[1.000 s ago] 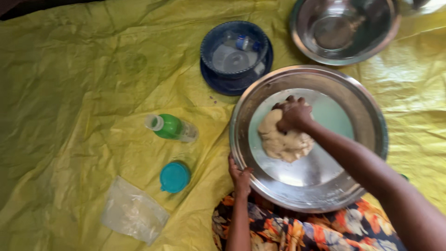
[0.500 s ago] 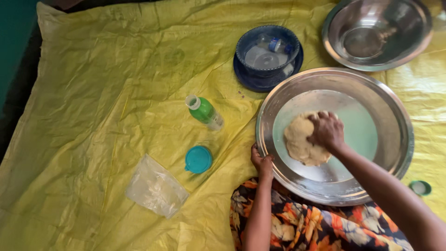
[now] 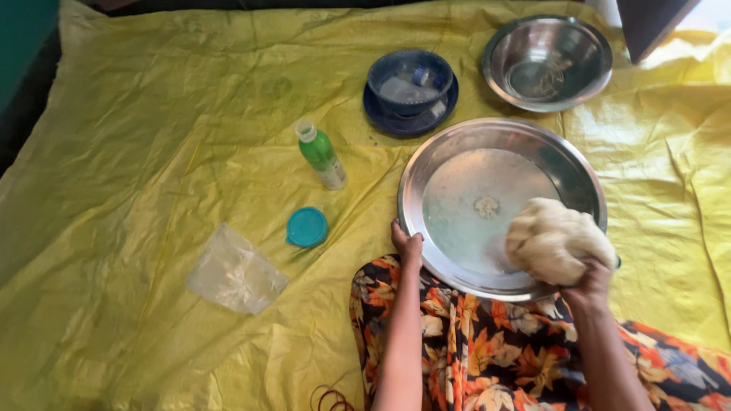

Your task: The person kneads a large mass of dough in a metal bowl using both hands, repeatedly folding and pressing it. The person then places a portion of the dough into a plastic bag and continues kneading the remaining dough in the bowl.

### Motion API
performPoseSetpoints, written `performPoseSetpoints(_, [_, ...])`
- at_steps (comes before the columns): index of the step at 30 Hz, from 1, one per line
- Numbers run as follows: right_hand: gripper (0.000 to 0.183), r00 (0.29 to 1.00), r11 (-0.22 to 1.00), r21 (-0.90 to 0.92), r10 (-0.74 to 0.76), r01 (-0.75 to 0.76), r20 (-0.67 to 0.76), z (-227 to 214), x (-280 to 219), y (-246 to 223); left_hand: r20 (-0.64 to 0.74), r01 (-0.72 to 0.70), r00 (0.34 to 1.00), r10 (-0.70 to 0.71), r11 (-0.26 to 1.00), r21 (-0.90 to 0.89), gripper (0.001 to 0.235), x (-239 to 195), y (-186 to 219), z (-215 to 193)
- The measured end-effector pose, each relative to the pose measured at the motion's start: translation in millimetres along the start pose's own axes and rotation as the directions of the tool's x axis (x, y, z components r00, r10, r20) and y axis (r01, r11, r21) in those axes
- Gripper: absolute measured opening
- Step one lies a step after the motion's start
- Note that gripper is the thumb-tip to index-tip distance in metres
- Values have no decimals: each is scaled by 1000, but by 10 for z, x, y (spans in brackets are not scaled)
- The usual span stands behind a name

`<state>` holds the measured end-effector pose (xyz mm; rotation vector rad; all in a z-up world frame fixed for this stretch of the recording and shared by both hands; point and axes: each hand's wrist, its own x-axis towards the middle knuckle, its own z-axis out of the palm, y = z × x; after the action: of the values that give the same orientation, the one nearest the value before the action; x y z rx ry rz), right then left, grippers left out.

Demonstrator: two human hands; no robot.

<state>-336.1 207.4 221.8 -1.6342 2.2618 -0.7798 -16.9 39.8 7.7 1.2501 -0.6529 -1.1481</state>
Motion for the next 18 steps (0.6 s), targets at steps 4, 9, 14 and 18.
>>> performPoseSetpoints(4, [70,999,999,38,-21,22,-26,-526,229,-24,28,-160,987,160,987,-4,79,-18,126,-7])
performPoseSetpoints(9, [70,998,998,-8,-57,57,-3,-966,668,-93,35,-117,993,116,993,11,76,-55,104,21])
performPoseSetpoints(14, [70,985,992,-83,-76,90,153,-640,948,-170,-2,29,1000,-29,999,39,75,-122,101,-34])
performPoseSetpoints(18, [70,950,975,-145,-124,171,285,54,1250,-339,-7,35,999,-35,999,-22,77,-127,110,-34])
